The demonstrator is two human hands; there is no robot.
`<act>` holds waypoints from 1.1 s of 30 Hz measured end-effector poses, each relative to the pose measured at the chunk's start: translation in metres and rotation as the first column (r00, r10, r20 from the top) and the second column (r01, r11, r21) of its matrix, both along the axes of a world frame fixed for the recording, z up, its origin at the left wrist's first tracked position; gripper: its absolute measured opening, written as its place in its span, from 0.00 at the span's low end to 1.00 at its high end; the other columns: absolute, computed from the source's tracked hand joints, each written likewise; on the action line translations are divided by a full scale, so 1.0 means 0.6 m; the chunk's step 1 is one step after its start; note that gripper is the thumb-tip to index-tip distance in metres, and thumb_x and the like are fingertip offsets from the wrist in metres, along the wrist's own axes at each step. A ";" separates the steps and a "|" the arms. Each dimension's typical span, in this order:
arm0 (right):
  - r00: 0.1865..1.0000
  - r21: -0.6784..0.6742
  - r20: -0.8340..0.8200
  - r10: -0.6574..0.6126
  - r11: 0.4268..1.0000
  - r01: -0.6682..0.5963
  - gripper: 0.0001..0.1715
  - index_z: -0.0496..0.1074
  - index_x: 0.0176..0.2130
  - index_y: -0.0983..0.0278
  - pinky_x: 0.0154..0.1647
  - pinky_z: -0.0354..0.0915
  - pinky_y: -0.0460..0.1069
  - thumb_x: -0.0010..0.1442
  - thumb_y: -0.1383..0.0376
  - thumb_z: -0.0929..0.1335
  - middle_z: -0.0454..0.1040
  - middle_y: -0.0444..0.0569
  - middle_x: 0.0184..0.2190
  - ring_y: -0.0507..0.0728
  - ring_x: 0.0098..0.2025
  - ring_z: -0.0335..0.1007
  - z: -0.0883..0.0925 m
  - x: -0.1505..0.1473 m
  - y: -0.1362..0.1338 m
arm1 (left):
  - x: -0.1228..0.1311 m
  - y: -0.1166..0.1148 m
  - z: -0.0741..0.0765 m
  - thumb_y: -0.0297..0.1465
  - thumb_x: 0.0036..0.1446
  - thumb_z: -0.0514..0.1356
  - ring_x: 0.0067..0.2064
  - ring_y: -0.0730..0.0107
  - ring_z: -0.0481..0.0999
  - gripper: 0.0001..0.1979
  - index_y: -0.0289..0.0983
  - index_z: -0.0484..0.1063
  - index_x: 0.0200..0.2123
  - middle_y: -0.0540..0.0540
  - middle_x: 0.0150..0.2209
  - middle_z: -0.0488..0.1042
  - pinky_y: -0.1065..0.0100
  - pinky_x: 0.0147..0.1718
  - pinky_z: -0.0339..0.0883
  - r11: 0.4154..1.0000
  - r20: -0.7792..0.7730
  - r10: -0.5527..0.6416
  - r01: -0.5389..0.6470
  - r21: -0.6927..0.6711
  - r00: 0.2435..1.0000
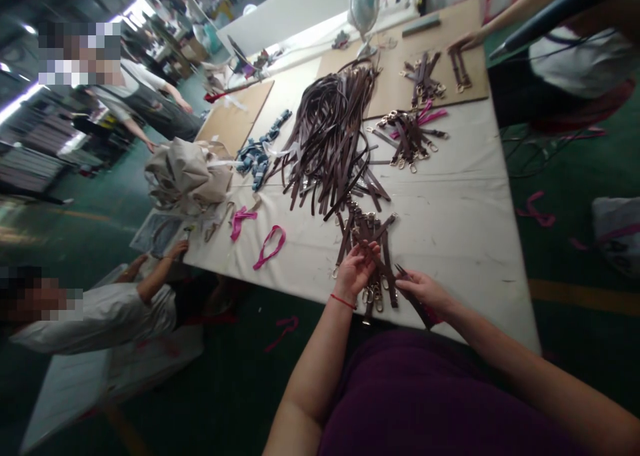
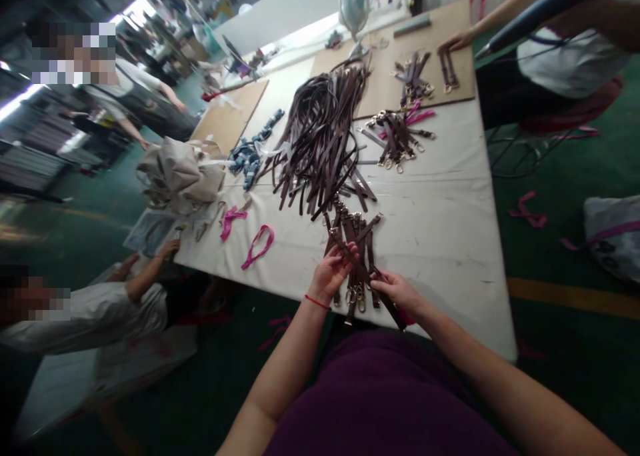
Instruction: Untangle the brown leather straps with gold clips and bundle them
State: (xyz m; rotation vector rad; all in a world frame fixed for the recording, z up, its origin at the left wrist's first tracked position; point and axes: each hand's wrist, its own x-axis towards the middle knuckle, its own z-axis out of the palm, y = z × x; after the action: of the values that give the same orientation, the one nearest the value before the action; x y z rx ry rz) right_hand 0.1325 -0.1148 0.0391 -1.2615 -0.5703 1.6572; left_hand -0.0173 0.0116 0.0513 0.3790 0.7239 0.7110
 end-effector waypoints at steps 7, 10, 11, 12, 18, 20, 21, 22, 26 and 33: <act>0.991 0.037 0.133 0.001 0.999 -0.006 0.21 0.67 0.36 0.63 0.27 0.55 0.46 0.49 0.51 0.71 0.65 0.40 0.24 0.50 0.25 0.58 -0.005 0.010 -0.002 | 0.010 0.001 -0.006 0.19 0.57 0.53 0.52 0.58 0.75 0.15 0.30 0.70 0.47 0.34 0.50 0.74 0.56 0.57 0.64 1.000 -0.007 0.013 -0.013 -0.022 1.000; 0.984 0.048 0.179 0.007 0.999 -0.016 0.22 0.66 0.36 0.63 0.28 0.56 0.47 0.50 0.50 0.71 0.66 0.40 0.24 0.51 0.26 0.60 -0.013 0.013 -0.004 | 0.018 0.002 -0.009 0.26 0.62 0.54 0.49 0.60 0.77 0.10 0.31 0.71 0.44 0.35 0.46 0.76 0.57 0.54 0.67 0.999 -0.022 0.023 -0.024 -0.048 0.999; 0.982 0.051 0.186 0.008 0.999 -0.018 0.22 0.66 0.36 0.62 0.29 0.56 0.47 0.50 0.50 0.71 0.66 0.40 0.24 0.51 0.26 0.60 -0.016 0.013 -0.005 | 0.021 0.001 -0.010 0.29 0.63 0.53 0.48 0.61 0.77 0.10 0.31 0.71 0.43 0.36 0.44 0.77 0.57 0.54 0.67 0.998 -0.024 0.024 -0.026 -0.063 0.999; 0.982 0.056 0.190 0.009 0.998 -0.020 0.22 0.66 0.36 0.62 0.29 0.56 0.47 0.51 0.50 0.70 0.66 0.40 0.24 0.51 0.26 0.60 -0.018 0.013 -0.005 | 0.025 0.000 -0.011 0.31 0.64 0.53 0.46 0.61 0.78 0.10 0.31 0.71 0.42 0.37 0.43 0.77 0.57 0.53 0.68 0.997 -0.027 0.024 -0.026 -0.075 0.999; 0.983 0.082 0.177 -0.046 0.996 0.032 0.21 0.66 0.38 0.63 0.29 0.57 0.47 0.52 0.50 0.70 0.66 0.40 0.25 0.51 0.27 0.60 -0.020 0.005 0.002 | 0.039 -0.020 -0.008 0.29 0.63 0.54 0.44 0.62 0.79 0.10 0.30 0.71 0.42 0.36 0.41 0.78 0.58 0.52 0.68 0.996 -0.048 -0.060 0.056 -0.069 0.997; 0.986 0.093 0.150 -0.066 0.994 0.053 0.21 0.66 0.38 0.62 0.29 0.57 0.47 0.52 0.51 0.70 0.66 0.40 0.26 0.51 0.27 0.60 -0.017 0.004 0.006 | 0.040 -0.026 -0.006 0.29 0.63 0.53 0.45 0.61 0.78 0.12 0.30 0.71 0.44 0.35 0.43 0.77 0.58 0.51 0.68 0.993 -0.038 -0.095 0.092 -0.074 0.995; 0.989 0.099 0.131 -0.074 0.993 0.061 0.21 0.66 0.38 0.62 0.29 0.57 0.47 0.52 0.51 0.70 0.66 0.40 0.26 0.51 0.27 0.60 -0.016 0.003 0.008 | 0.039 -0.028 -0.006 0.29 0.63 0.53 0.46 0.60 0.78 0.12 0.30 0.71 0.45 0.35 0.44 0.77 0.59 0.50 0.68 0.992 -0.037 -0.108 0.105 -0.070 0.993; 0.990 0.103 0.113 -0.081 0.992 0.069 0.21 0.66 0.37 0.63 0.28 0.57 0.47 0.51 0.52 0.70 0.66 0.40 0.25 0.50 0.27 0.60 -0.015 0.003 0.010 | 0.038 -0.029 -0.007 0.29 0.62 0.53 0.46 0.60 0.78 0.13 0.30 0.71 0.46 0.34 0.45 0.77 0.59 0.49 0.69 0.992 -0.040 -0.117 0.115 -0.058 0.992; 0.990 0.077 0.107 -0.094 0.993 0.086 0.20 0.67 0.36 0.63 0.28 0.58 0.46 0.50 0.52 0.71 0.67 0.41 0.25 0.50 0.26 0.61 -0.017 0.007 0.008 | 0.036 -0.030 -0.015 0.26 0.58 0.57 0.44 0.61 0.78 0.14 0.33 0.68 0.48 0.36 0.46 0.76 0.62 0.44 0.69 0.995 -0.096 -0.094 0.097 0.033 0.991; 0.989 0.002 0.148 0.009 1.000 -0.009 0.24 0.65 0.36 0.62 0.18 0.47 0.45 0.47 0.49 0.71 0.73 0.45 0.26 0.48 0.19 0.54 -0.050 0.022 -0.001 | 0.042 -0.027 -0.020 0.26 0.53 0.62 0.41 0.65 0.78 0.19 0.37 0.66 0.49 0.41 0.44 0.77 0.66 0.39 0.68 0.994 -0.147 0.006 0.010 0.112 0.989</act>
State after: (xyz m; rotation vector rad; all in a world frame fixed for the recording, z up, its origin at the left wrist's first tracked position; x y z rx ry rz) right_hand 0.1459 -0.1154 0.0091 -1.3900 -0.6690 1.5780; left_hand 0.0080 -0.0044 0.0391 0.5395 0.8244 0.7291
